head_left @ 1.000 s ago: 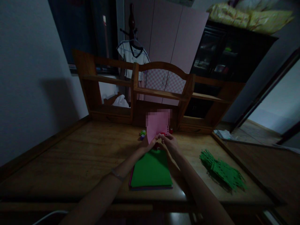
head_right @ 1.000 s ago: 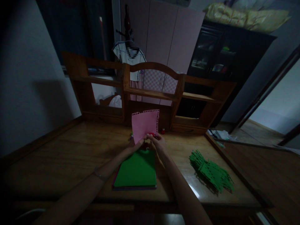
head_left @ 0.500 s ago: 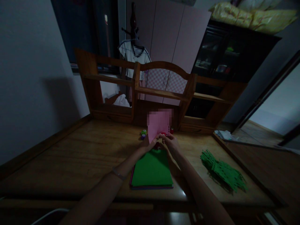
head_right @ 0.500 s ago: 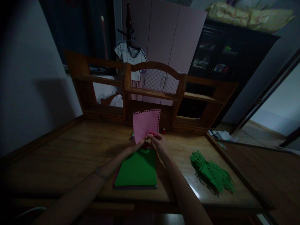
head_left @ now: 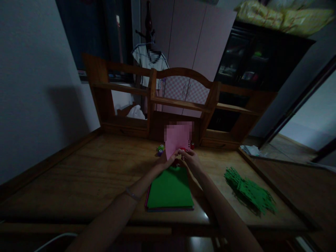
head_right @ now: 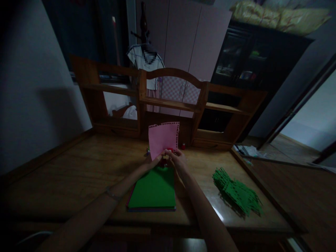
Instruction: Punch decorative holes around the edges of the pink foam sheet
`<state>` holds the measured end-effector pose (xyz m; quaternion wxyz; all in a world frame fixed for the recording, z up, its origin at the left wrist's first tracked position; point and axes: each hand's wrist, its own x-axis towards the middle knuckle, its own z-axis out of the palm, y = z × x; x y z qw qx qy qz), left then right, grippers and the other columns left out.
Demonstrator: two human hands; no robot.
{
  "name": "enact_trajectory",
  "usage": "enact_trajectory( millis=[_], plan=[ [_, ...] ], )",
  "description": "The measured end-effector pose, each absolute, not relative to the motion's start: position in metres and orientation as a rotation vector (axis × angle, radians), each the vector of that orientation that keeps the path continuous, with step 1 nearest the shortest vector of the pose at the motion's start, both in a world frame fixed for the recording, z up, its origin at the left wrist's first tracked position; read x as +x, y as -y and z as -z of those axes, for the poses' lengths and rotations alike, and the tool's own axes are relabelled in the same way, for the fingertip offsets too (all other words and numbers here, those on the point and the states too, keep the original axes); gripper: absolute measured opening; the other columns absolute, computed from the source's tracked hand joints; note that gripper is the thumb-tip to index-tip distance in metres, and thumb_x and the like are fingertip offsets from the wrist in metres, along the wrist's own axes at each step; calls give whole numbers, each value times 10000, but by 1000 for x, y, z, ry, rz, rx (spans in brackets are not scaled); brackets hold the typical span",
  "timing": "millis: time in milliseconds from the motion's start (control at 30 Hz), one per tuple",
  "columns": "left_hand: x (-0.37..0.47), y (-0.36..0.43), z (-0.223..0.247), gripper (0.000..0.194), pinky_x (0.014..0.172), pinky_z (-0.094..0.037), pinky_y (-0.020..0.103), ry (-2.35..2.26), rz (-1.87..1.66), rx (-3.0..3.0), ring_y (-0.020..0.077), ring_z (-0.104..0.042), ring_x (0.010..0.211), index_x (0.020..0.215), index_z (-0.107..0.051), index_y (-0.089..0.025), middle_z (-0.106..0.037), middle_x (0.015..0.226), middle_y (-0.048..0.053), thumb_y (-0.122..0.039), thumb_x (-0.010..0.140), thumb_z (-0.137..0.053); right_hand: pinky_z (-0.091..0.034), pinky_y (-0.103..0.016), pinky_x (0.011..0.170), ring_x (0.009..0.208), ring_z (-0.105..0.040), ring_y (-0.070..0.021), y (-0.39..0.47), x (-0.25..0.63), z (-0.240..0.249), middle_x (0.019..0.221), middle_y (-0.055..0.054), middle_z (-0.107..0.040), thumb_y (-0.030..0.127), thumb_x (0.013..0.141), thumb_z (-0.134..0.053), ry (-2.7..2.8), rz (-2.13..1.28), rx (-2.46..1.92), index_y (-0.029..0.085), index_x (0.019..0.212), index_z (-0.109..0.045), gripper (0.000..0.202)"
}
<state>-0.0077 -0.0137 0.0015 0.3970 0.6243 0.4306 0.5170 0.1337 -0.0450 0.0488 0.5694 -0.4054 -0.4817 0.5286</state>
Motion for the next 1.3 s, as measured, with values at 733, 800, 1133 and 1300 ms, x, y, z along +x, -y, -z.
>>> enact_trajectory(
  millis=[733,800,1133,1300],
  plan=[
    [-3,14,-6,465,981,-417,399,-1013,-1304,1558,266,-564,1061,1096,-614,-140,-645,1081,104,-476,780,-555,-345,-222,491,509,-459,-76,43,141,-47,683,-10,-626,423,598,-742,1195,-1202,-965,162,755,-666,314],
    [-3,23,-15,469,962,-436,382,-992,-1273,1586,248,-572,1051,1109,-603,-128,-645,1083,102,-470,796,-534,-298,-217,462,486,-420,-65,42,145,-48,666,-2,-615,413,618,-734,1248,-1213,-942,164,747,-664,289],
    [-4,54,-50,336,890,-460,344,-1068,-1277,1892,224,-591,995,1053,-635,-158,-654,1055,76,-364,837,-482,-256,-230,463,495,-392,-64,34,152,-44,673,-6,-603,379,589,-762,1200,-1264,-939,160,707,-665,267],
    [-3,50,-51,336,952,-421,322,-1161,-1334,1714,213,-573,1052,1040,-641,-167,-659,1054,79,-387,800,-557,-216,-232,455,481,-361,-57,36,155,-48,651,4,-585,378,604,-756,1229,-1252,-931,160,720,-666,263]
  ],
)
